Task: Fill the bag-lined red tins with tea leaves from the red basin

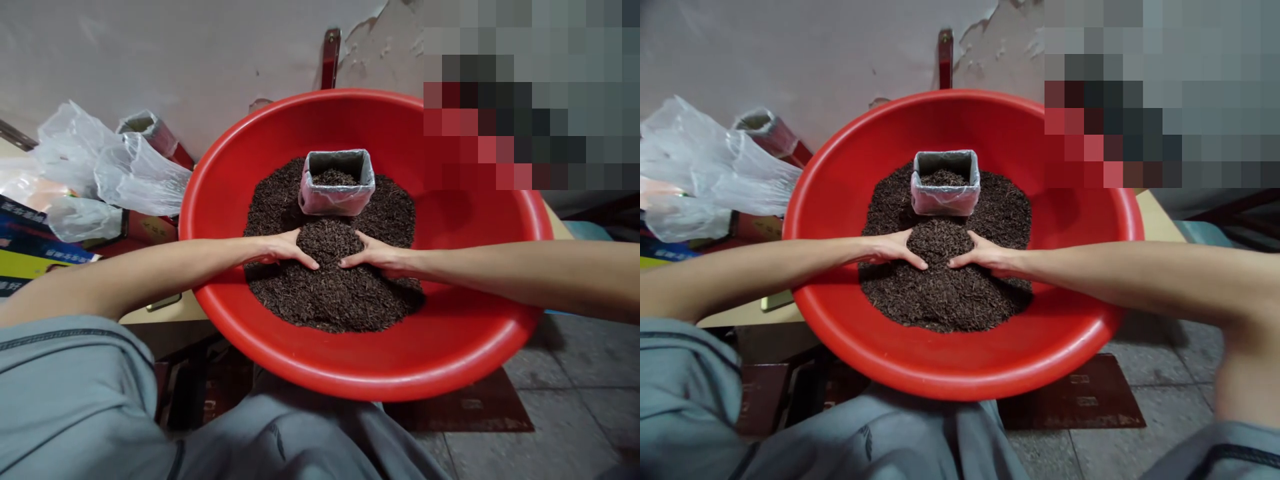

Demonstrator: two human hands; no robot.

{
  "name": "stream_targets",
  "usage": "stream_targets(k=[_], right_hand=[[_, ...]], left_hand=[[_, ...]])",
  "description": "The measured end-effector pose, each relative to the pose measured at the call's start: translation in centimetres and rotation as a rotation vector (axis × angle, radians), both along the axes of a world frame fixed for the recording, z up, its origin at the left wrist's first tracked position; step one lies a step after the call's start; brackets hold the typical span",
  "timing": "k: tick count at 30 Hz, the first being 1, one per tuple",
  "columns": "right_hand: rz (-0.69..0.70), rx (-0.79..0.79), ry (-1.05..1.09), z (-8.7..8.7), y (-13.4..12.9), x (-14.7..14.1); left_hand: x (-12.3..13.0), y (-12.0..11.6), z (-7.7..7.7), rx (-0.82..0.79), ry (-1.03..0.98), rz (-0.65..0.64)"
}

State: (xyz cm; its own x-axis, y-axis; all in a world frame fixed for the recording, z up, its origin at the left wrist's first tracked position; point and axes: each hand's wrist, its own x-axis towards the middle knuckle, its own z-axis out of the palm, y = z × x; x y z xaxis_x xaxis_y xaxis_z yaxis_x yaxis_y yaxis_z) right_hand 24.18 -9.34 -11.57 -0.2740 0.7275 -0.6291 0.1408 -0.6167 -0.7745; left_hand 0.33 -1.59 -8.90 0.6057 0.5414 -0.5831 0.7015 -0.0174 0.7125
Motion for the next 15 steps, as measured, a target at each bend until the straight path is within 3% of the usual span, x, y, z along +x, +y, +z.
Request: stream_targets(k=[3,5,9,15], right_hand=[[0.013,0.029,0.020,0.3,0.0,-0.3],[0.005,0.040,0.005,0.5,0.0,-0.5],[-0.023,0.069,0.013,1.4,0.0,-1.0],[-0.090,0.155,0.131,4.6,0.4,-1.8]], left_hand=[[0.0,0.1,-0.4,-0.212,-0.126,0.084],[0.1,0.2,-0.4,-0.234,-0.139,0.098],[0.0,0.4,0.6,-0.199,-0.174,0.078],[-0.7,0.0,4.0,-0.003,-0.255,0.110]])
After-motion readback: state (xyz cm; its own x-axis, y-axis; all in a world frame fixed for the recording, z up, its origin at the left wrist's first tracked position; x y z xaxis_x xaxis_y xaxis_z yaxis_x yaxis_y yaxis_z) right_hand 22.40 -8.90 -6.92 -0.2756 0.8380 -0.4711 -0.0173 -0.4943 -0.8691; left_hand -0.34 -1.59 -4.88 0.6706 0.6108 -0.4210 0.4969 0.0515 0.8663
